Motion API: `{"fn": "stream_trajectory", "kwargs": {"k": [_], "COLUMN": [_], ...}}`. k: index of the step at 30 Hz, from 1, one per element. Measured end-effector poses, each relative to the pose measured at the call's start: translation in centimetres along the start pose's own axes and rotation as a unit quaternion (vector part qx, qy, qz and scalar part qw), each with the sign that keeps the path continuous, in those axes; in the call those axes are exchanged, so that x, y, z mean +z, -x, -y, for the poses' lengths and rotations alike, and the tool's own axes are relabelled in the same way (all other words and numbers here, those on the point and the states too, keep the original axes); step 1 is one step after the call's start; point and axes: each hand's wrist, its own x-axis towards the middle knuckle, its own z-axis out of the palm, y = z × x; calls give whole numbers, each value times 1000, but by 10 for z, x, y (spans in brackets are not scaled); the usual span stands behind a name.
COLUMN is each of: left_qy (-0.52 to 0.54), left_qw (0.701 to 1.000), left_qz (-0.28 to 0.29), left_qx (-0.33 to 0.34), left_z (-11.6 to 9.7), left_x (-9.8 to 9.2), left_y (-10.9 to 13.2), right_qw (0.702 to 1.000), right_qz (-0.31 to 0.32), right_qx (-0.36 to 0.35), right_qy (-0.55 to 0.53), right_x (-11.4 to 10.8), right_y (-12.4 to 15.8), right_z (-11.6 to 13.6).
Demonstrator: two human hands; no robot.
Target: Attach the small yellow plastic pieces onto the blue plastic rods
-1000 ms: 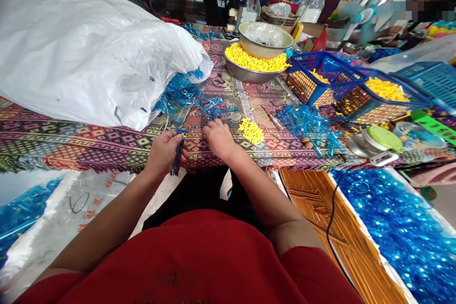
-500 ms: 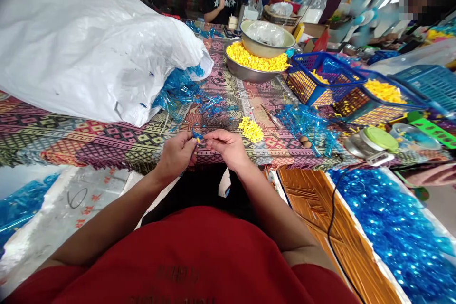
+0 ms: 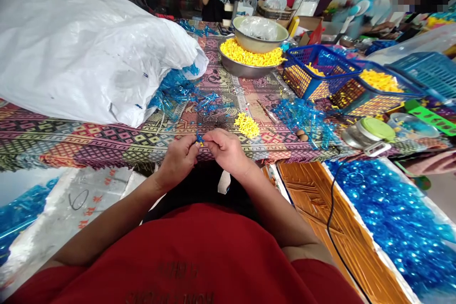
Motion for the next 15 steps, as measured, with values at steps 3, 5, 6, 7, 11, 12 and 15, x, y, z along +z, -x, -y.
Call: {"fn": "stream_trajectory", "kwargs": {"k": [3, 5, 6, 7, 11, 12, 15], "left_qy": [17, 26, 30, 34, 61, 70, 128], "left_qw": [1000, 999, 999, 999, 998, 997, 991], "left_qz": [11, 15, 16, 17, 22, 25, 24], "left_qx": [16, 19, 18, 15, -3, -6, -31], "left_z": [1, 1, 1, 1, 0, -1, -5], "left_x": [1, 1, 1, 1, 0, -1, -4], "left_y": [1, 2, 2, 2, 4, 4, 4], "right_qw": [1000, 999, 999, 998, 997, 996, 995], "right_qz": [4, 9, 11, 13, 7, 8, 8], "right_qx": [-16, -35, -46, -54, -68, -72, -83], "right_qy": [12, 19, 21, 24, 45, 50, 56], "right_x": [-2, -4, -4, -5, -7, -7, -8], "right_y": [1, 1, 2, 2, 3, 4, 5], "right_z": [0, 2, 3, 4, 7, 7, 5]}}
